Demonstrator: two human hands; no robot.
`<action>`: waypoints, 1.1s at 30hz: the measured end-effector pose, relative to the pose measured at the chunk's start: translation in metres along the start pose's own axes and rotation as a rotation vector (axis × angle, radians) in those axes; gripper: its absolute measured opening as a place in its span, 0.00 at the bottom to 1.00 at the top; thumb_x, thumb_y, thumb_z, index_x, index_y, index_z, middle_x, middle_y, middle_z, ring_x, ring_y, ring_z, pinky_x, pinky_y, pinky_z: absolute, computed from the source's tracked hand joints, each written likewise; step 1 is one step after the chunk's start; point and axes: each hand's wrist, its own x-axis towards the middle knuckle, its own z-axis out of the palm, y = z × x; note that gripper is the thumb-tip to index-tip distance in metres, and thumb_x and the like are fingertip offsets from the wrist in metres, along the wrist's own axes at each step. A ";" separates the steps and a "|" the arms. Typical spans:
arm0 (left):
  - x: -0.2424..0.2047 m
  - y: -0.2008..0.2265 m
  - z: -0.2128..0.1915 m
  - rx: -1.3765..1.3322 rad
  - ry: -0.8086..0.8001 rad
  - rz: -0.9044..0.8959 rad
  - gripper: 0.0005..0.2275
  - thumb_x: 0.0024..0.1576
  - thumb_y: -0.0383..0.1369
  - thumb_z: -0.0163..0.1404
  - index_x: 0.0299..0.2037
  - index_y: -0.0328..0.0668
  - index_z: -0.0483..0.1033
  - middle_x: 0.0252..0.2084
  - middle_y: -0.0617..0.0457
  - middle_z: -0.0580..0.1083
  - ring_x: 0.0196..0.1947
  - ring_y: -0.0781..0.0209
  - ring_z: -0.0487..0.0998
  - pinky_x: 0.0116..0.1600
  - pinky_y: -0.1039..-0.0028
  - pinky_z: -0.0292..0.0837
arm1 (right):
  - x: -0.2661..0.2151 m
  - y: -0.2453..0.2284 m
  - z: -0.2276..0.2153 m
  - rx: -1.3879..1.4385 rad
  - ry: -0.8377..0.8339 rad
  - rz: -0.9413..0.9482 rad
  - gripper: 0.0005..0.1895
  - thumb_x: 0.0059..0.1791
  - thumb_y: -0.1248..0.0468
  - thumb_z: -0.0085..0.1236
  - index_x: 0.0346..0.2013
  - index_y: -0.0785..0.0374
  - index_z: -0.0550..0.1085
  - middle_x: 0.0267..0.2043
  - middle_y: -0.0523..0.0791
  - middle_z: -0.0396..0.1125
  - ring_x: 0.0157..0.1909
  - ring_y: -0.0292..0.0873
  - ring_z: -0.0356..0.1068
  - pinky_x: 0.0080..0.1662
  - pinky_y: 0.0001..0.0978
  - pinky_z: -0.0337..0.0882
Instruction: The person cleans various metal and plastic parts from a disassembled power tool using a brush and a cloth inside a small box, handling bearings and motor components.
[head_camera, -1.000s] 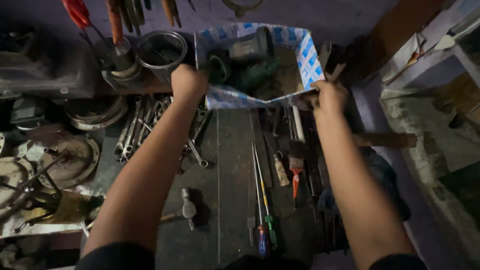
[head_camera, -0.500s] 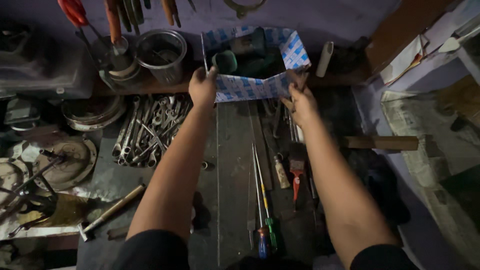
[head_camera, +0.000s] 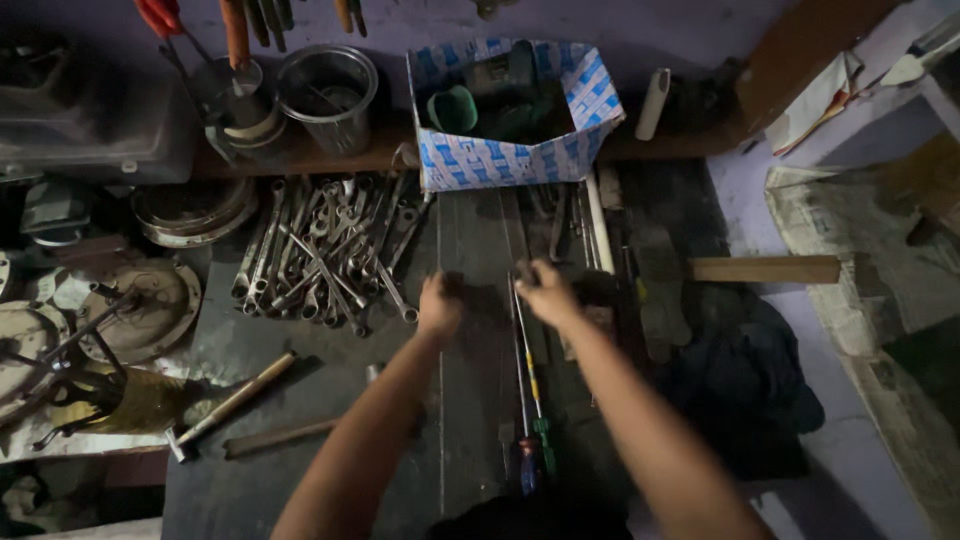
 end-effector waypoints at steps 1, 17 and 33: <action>-0.008 0.005 -0.002 0.118 0.004 0.159 0.21 0.45 0.18 0.50 0.52 0.36 0.75 0.51 0.38 0.73 0.53 0.37 0.73 0.58 0.58 0.71 | -0.009 0.006 0.010 -0.045 0.038 -0.080 0.31 0.49 0.52 0.64 0.64 0.59 0.69 0.57 0.52 0.71 0.57 0.50 0.71 0.55 0.42 0.71; -0.035 0.039 -0.033 0.209 -0.292 -0.048 0.27 0.42 0.41 0.67 0.55 0.50 0.79 0.49 0.47 0.78 0.52 0.46 0.79 0.58 0.61 0.74 | -0.056 -0.010 0.033 0.082 0.052 -0.137 0.13 0.52 0.57 0.60 0.51 0.52 0.76 0.45 0.41 0.77 0.48 0.41 0.76 0.49 0.35 0.73; -0.027 0.070 -0.021 0.475 -0.235 0.299 0.17 0.49 0.32 0.58 0.50 0.47 0.79 0.50 0.48 0.78 0.53 0.43 0.75 0.57 0.59 0.71 | -0.064 -0.012 0.018 0.146 0.042 -0.047 0.16 0.52 0.53 0.56 0.53 0.50 0.76 0.51 0.43 0.77 0.54 0.43 0.76 0.54 0.35 0.71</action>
